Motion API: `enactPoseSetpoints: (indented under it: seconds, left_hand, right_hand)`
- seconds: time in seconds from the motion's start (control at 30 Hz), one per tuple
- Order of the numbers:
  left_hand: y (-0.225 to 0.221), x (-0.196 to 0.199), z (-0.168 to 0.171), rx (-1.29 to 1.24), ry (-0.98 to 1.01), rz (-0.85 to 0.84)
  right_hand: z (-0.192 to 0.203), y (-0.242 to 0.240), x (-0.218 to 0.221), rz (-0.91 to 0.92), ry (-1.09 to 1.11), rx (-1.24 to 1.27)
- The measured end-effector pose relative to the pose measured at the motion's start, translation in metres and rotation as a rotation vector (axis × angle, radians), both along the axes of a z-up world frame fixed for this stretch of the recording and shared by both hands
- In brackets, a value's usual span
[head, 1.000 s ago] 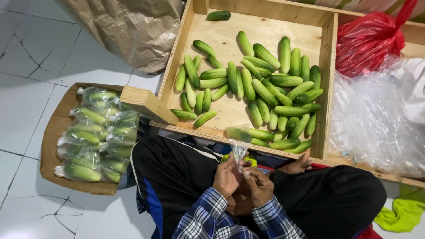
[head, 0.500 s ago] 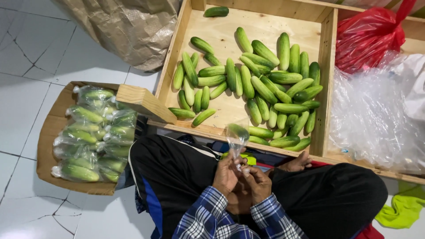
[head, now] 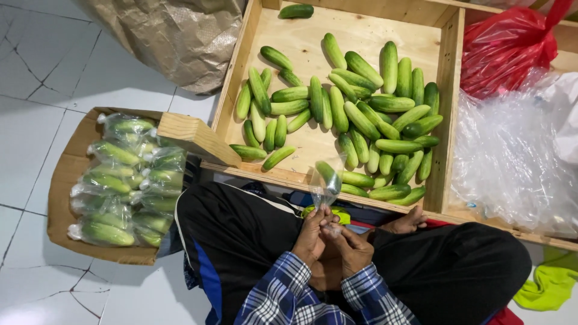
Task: The person puts cucumbers into plastic bags and places the bags into a box.
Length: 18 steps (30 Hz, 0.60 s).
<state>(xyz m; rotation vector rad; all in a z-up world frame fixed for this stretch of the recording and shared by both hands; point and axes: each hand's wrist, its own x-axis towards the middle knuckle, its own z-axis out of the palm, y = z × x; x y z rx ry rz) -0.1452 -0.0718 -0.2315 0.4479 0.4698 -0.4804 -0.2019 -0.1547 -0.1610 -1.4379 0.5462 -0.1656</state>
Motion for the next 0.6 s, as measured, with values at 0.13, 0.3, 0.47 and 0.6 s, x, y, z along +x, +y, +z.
enactPoseSetpoints:
  seconds: [0.13,0.3,0.47,0.6]
  left_hand:
    - [0.001,0.002,0.009,-0.015,0.042,0.034]
    - [0.010,0.007,0.052,-0.055,0.005,0.012]
    - [0.025,0.016,0.052,0.130,-0.067,-0.115]
    - [0.046,0.032,0.038,0.359,-0.161,-0.312]
  right_hand:
    - [-0.024,-0.005,-0.002,-0.022,0.012,-0.063]
    - [-0.029,-0.011,-0.003,-0.063,-0.046,0.111]
    - [-0.028,-0.011,-0.003,-0.072,-0.049,0.121]
    - [-0.021,-0.011,0.003,-0.030,-0.035,0.134]
